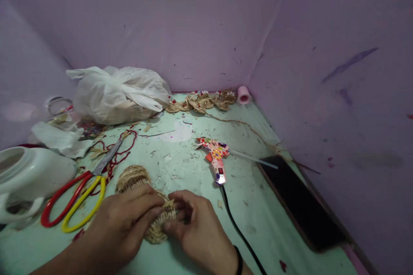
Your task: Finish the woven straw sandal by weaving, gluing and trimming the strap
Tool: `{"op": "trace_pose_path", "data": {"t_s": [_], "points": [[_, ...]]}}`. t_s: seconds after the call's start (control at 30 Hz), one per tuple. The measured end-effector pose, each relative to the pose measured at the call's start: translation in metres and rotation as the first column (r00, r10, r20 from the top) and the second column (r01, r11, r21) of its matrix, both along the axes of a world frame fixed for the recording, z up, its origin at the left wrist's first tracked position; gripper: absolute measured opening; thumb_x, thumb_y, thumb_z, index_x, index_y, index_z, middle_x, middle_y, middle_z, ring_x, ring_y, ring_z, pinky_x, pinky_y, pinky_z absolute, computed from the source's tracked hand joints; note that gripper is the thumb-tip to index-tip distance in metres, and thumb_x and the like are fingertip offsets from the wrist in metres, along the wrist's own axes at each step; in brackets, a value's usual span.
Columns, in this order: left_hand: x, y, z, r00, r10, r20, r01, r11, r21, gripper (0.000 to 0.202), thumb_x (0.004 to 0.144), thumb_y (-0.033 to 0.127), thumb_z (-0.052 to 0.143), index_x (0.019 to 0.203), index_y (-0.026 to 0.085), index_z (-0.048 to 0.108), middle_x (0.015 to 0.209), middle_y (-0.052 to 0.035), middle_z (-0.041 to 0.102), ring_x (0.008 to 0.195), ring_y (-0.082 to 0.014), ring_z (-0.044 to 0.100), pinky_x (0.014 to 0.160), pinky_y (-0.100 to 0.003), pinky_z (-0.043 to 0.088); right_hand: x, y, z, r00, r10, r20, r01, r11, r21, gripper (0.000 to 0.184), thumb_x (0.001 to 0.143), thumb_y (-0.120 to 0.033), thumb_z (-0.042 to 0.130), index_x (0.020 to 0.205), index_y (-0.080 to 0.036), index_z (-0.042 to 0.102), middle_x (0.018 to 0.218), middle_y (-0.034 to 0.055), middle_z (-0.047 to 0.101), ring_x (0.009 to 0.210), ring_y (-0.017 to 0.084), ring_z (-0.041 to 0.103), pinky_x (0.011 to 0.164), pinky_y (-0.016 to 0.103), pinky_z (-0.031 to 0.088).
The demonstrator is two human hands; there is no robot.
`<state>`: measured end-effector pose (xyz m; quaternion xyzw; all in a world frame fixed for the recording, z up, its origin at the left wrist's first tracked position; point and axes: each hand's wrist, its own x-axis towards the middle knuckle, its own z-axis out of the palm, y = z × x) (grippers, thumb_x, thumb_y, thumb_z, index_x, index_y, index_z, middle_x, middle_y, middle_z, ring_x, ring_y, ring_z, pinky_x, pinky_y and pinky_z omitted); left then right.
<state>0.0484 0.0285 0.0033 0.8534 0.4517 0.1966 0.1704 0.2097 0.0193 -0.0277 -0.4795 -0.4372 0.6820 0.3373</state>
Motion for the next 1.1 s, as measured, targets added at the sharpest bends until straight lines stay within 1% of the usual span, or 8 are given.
{"op": "trace_pose_path", "data": {"t_s": [0.1,0.23,0.43,0.57,0.7,0.83,1.0,1.1], "points": [[-0.008,0.002,-0.005,0.997,0.029,0.071,-0.027,0.999,-0.030,0.020,0.082,0.015,0.043,0.080,0.020,0.063,0.068,-0.0034,0.059,0.060,-0.0129,0.055,0.054,-0.022,0.043,0.002,0.000,0.000,0.999,-0.026,-0.039,0.024,0.998,-0.051,0.030,0.064,-0.025,0.066,0.093,-0.018,0.059,0.078,0.0019,0.061,0.064,0.012,0.054,0.056,0.022,0.042],[-0.010,0.001,-0.011,0.997,0.014,0.078,-0.012,0.999,-0.032,0.020,0.081,0.014,0.045,0.078,0.020,0.064,0.067,-0.0030,0.059,0.059,-0.0129,0.056,0.053,-0.022,0.042,0.001,0.002,0.001,0.999,-0.031,-0.030,0.029,0.997,-0.066,0.023,0.070,-0.036,0.063,0.084,-0.018,0.057,0.064,-0.0024,0.053,0.056,0.010,0.047,0.048,0.020,0.035],[-0.006,0.000,-0.008,1.000,0.016,-0.005,-0.016,1.000,0.020,0.018,0.080,0.015,0.047,0.075,0.020,0.063,0.067,-0.0028,0.060,0.062,-0.0153,0.056,0.055,-0.026,0.042,0.000,-0.001,-0.001,0.994,-0.020,0.104,0.015,0.998,0.054,0.017,0.079,-0.033,0.054,0.069,-0.018,0.051,0.056,-0.0049,0.042,0.051,0.009,0.038,0.047,0.020,0.032],[0.000,-0.002,-0.005,0.994,0.014,-0.109,-0.001,0.993,0.118,0.019,0.079,0.016,0.045,0.073,0.020,0.062,0.065,-0.0040,0.059,0.062,-0.0185,0.053,0.054,-0.030,0.039,0.000,-0.004,-0.001,0.985,0.010,0.170,-0.031,0.992,0.120,0.017,0.081,-0.030,0.049,0.069,-0.019,0.050,0.056,-0.0052,0.039,0.052,0.009,0.036,0.049,0.021,0.031],[0.001,-0.002,-0.009,0.996,0.014,-0.084,-0.003,0.991,0.135,0.020,0.076,0.014,0.043,0.064,0.019,0.058,0.062,-0.0042,0.056,0.060,-0.0185,0.049,0.055,-0.032,0.036,0.000,-0.005,0.001,0.977,0.035,0.212,-0.069,0.985,0.156,0.018,0.082,-0.031,0.048,0.071,-0.018,0.053,0.057,-0.0040,0.043,0.056,0.010,0.041,0.052,0.022,0.034],[-0.003,0.004,-0.009,0.997,0.075,0.011,-0.076,0.990,0.123,0.020,0.079,0.012,0.042,0.069,0.017,0.058,0.066,-0.0049,0.057,0.064,-0.0180,0.051,0.059,-0.032,0.039,0.000,0.000,-0.001,0.996,0.022,0.092,-0.021,1.000,-0.009,0.023,0.080,-0.038,0.048,0.085,-0.017,0.057,0.063,-0.0007,0.054,0.057,0.011,0.051,0.054,0.023,0.041],[-0.007,0.004,-0.011,0.975,0.144,0.172,-0.172,0.972,0.161,0.016,0.079,0.010,0.045,0.074,0.016,0.058,0.069,-0.0040,0.058,0.066,-0.0165,0.052,0.061,-0.030,0.041,-0.002,0.015,0.001,0.978,0.174,0.116,-0.148,0.968,-0.202,0.028,0.071,-0.039,0.053,0.058,-0.015,0.054,0.048,-0.0026,0.050,0.041,0.007,0.047,0.042,0.019,0.039],[-0.007,-0.002,-0.021,0.963,0.155,0.222,-0.189,0.972,0.139,0.015,0.079,0.010,0.046,0.074,0.017,0.058,0.069,-0.0034,0.058,0.066,-0.0161,0.052,0.061,-0.030,0.041,-0.001,0.025,0.005,0.953,0.278,0.124,-0.236,0.932,-0.275,0.020,0.067,-0.030,0.057,0.056,-0.014,0.055,0.043,-0.0034,0.051,0.036,0.005,0.046,0.039,0.018,0.039]]}}
